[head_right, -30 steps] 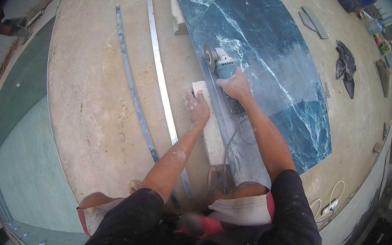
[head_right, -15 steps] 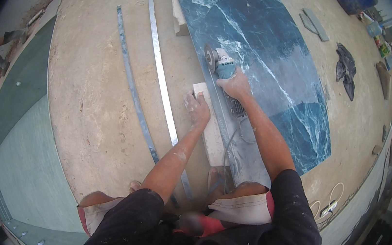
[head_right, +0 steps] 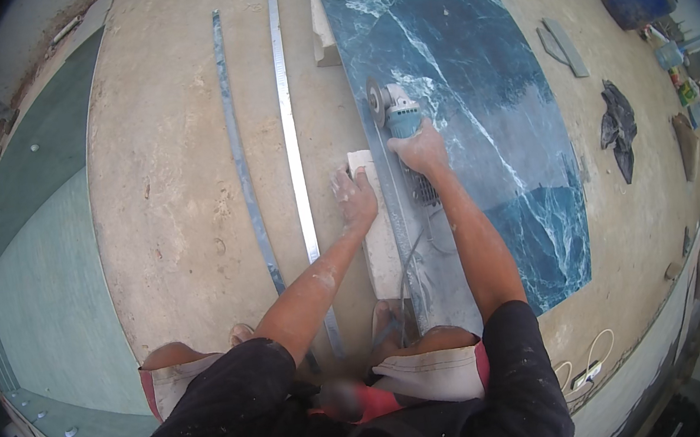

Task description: The person uses an angle grinder to cut a large marble tile while holding it steady with one hand.

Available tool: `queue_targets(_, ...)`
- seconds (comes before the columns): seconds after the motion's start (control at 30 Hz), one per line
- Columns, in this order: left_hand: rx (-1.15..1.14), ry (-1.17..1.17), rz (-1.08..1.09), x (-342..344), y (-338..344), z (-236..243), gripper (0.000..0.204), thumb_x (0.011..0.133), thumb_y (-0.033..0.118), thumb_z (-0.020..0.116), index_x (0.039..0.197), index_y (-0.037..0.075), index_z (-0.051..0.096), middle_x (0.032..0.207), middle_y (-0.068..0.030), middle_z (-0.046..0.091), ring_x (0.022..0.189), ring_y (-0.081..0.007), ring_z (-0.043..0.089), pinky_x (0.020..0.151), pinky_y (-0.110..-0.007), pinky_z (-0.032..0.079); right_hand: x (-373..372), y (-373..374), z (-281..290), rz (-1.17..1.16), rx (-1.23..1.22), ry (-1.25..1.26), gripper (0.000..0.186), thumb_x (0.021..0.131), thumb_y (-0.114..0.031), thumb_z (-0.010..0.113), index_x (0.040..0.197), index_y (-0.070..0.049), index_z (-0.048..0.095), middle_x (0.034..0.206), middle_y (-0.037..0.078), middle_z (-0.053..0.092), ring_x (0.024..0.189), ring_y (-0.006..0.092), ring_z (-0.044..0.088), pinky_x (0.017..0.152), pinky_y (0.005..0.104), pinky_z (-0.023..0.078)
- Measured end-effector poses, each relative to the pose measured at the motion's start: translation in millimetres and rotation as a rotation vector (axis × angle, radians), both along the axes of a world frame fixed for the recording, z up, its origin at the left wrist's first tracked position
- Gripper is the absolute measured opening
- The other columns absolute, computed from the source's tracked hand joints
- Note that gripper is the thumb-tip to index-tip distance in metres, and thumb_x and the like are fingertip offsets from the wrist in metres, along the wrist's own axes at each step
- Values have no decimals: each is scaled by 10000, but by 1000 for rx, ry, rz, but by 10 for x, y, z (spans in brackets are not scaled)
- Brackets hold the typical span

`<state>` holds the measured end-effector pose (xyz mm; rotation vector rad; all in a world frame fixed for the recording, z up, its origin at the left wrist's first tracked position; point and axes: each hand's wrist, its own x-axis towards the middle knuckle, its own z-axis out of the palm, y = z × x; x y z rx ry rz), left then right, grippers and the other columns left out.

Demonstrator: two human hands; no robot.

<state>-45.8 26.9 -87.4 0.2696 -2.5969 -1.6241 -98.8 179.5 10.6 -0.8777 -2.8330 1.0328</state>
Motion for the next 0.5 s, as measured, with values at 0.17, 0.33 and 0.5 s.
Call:
queue_targets(0.17, 16, -34, -5, 3, -5, 40, 473, 1024, 274, 551, 1332, -75, 465, 1238, -313, 518, 1180, -494, 502, 1019, -549, 400, -35, -18, 35, 5, -12, -2, 659, 633, -278, 824, 1176, 51, 645, 1091, 256, 727, 1031, 372, 708, 919, 421, 539)
queue_targets(0.33, -8, -7, 9, -4, -5, 13, 472, 1023, 271, 553, 1330, -76, 464, 1235, -312, 516, 1177, -492, 500, 1011, -554, 398, -107, -20, 11, 5, 17, 0, 662, 635, -281, 828, 1180, 47, 645, 1092, 249, 729, 1037, 375, 707, 924, 414, 539)
queue_targets(0.5, -4, 15, 3, 5, -5, -2, 470, 1019, 263, 561, 1331, -75, 466, 1232, -317, 520, 1169, -494, 505, 1007, -552, 399, -149, -9, -11, 0, 4, 4, 666, 636, -272, 832, 1199, 33, 647, 1106, 237, 733, 1046, 365, 709, 929, 409, 541)
